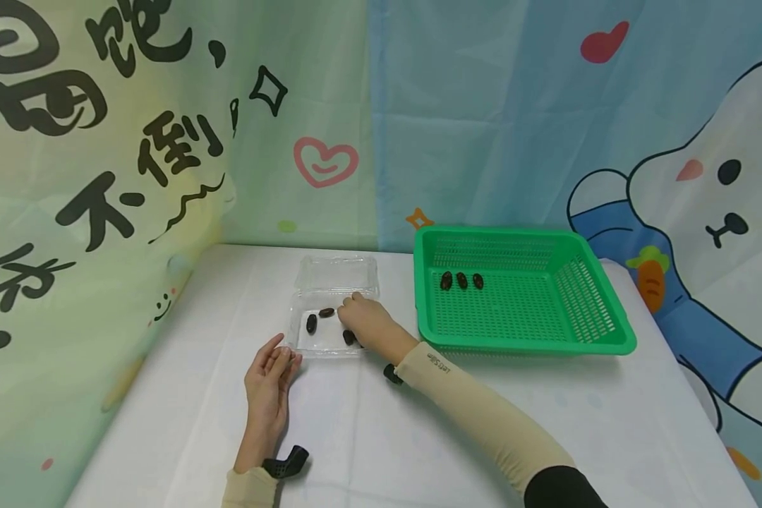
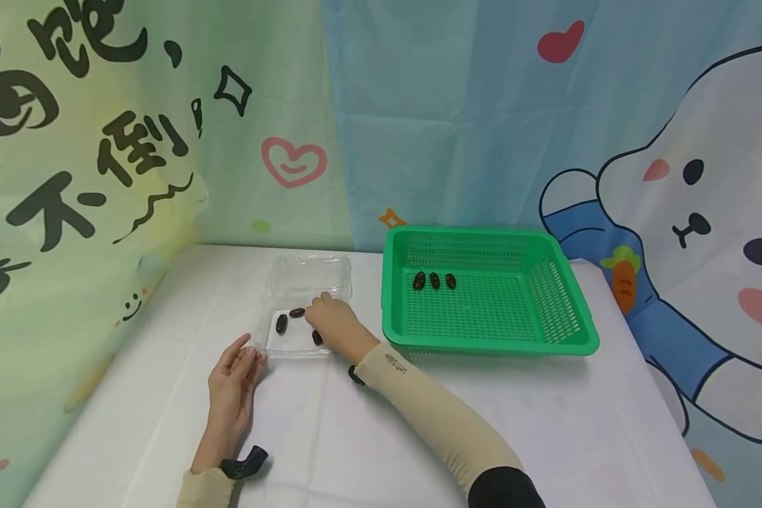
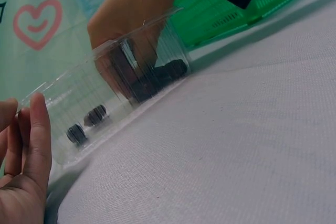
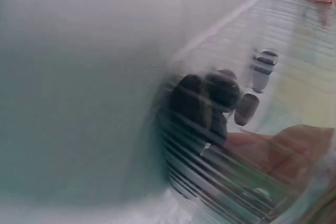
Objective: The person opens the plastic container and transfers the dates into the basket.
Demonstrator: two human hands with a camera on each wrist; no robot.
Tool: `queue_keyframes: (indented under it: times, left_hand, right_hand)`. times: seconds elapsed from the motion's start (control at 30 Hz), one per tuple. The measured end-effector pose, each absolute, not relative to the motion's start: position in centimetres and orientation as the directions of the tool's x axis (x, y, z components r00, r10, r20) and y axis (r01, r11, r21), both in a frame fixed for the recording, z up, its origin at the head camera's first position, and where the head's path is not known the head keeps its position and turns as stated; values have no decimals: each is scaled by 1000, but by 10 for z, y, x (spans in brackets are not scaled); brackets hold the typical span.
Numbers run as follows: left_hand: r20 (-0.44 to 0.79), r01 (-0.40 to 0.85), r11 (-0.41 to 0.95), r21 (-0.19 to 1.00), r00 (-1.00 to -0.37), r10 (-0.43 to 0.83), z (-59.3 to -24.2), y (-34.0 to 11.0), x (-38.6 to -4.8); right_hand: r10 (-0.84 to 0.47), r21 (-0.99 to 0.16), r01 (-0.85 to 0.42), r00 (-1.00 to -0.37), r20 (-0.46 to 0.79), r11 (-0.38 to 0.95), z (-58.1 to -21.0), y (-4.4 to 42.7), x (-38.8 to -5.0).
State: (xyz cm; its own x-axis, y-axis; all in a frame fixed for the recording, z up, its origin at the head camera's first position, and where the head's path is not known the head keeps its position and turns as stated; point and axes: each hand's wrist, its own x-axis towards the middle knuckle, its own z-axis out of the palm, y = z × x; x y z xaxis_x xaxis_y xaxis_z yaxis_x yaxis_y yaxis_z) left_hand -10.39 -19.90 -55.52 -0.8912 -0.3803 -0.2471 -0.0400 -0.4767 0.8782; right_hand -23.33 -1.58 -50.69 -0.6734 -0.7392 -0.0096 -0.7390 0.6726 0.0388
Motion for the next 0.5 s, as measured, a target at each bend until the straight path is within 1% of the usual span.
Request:
queue_keyframes:
  times: [0.23, 0.5]
  left_hand:
    - [-256, -46, -482, 875, -889, -379, -555, -199, -103]
    - [-254, -44, -478, 877, -887, -385, -556, -200, -104]
  right_hand:
    - [-736, 84, -734, -677, 0, 674, -509, -16, -235]
    - [-740, 49, -739, -673, 1, 672, -506, -14, -237]
